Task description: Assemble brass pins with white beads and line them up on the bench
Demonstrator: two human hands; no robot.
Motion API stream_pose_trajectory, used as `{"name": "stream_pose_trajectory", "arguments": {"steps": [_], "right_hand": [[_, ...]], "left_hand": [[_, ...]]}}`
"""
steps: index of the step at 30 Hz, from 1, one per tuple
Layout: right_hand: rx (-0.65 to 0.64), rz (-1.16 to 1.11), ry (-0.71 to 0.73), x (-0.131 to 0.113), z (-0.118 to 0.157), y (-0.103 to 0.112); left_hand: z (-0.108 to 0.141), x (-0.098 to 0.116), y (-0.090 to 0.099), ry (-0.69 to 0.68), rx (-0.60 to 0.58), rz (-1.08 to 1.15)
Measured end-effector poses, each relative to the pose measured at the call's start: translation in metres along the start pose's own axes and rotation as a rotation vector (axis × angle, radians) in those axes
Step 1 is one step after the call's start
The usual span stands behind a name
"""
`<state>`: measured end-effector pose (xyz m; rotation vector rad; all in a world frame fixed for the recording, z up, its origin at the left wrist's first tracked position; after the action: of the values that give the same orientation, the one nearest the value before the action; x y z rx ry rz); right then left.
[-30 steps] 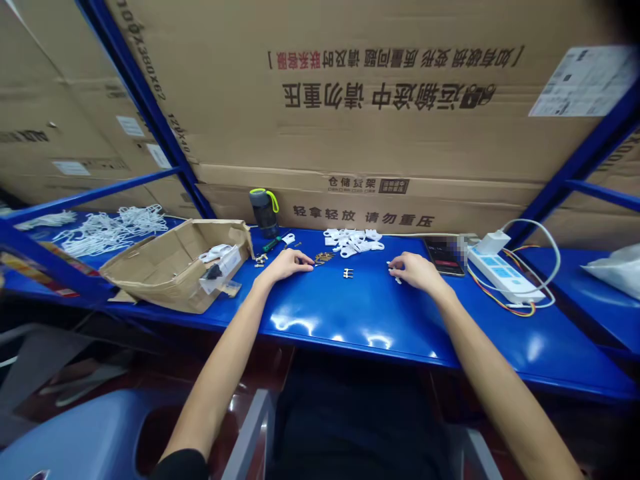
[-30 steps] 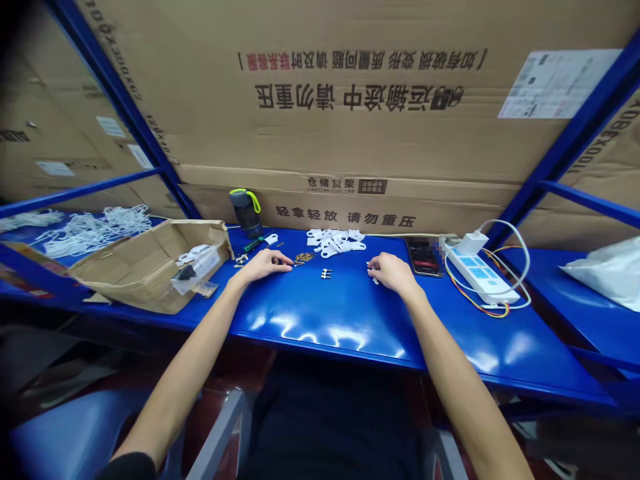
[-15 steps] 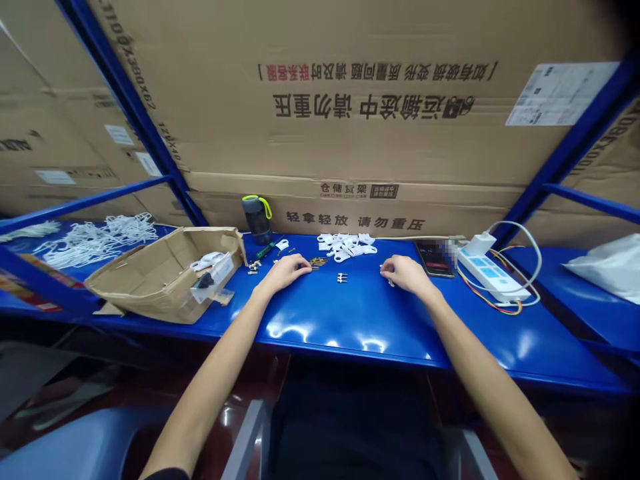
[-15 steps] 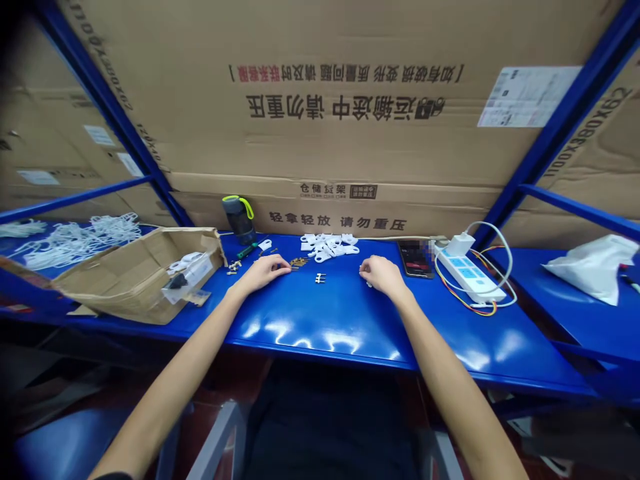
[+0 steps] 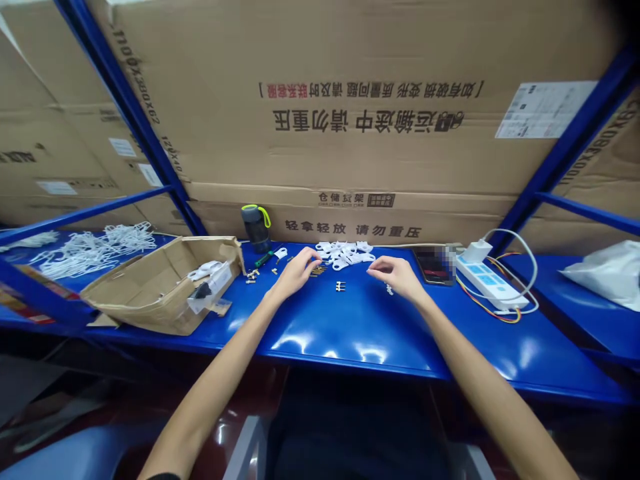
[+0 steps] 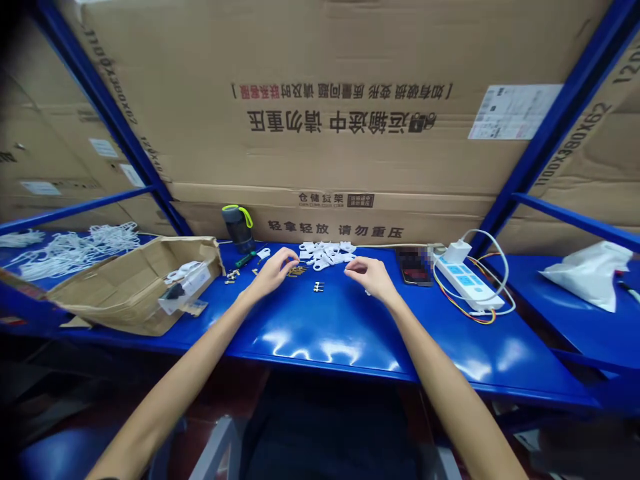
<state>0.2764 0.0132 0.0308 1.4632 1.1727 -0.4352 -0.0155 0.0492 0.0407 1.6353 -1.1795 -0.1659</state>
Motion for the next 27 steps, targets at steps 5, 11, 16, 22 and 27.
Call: {"name": "stream_pose_trajectory", "arguments": {"steps": [5, 11, 16, 22, 27], "right_hand": [[0.053, -0.078, 0.003, 0.005, -0.002, -0.002], [0.055, -0.155, -0.021, 0.009, -0.003, -0.006], [0.078, -0.105, -0.035, 0.007, -0.003, -0.014], [0.061, 0.024, 0.01, -0.001, -0.001, -0.021], [0.063, 0.051, 0.029, -0.003, 0.0, -0.023]], "left_hand": [[-0.036, 0.04, -0.026, -0.044, -0.004, -0.012], [-0.043, 0.061, -0.057, -0.103, 0.032, -0.093], [-0.033, 0.057, -0.06, -0.081, 0.007, -0.117], [-0.033, 0.062, -0.063, -0.063, -0.05, -0.16], [-0.031, 0.058, -0.068, -0.092, -0.088, -0.239]]}}
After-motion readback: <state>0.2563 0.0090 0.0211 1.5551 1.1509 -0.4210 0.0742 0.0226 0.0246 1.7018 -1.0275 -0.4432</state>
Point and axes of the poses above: each hand's wrist, its own z-axis away from the middle knuckle, its own y-axis out of the back of the hand, x = y × z, the point moved 5 cm from there along -z, towards the middle knuckle, and after that the axes turned 12 degrees about -x, right-handed, at the moved point
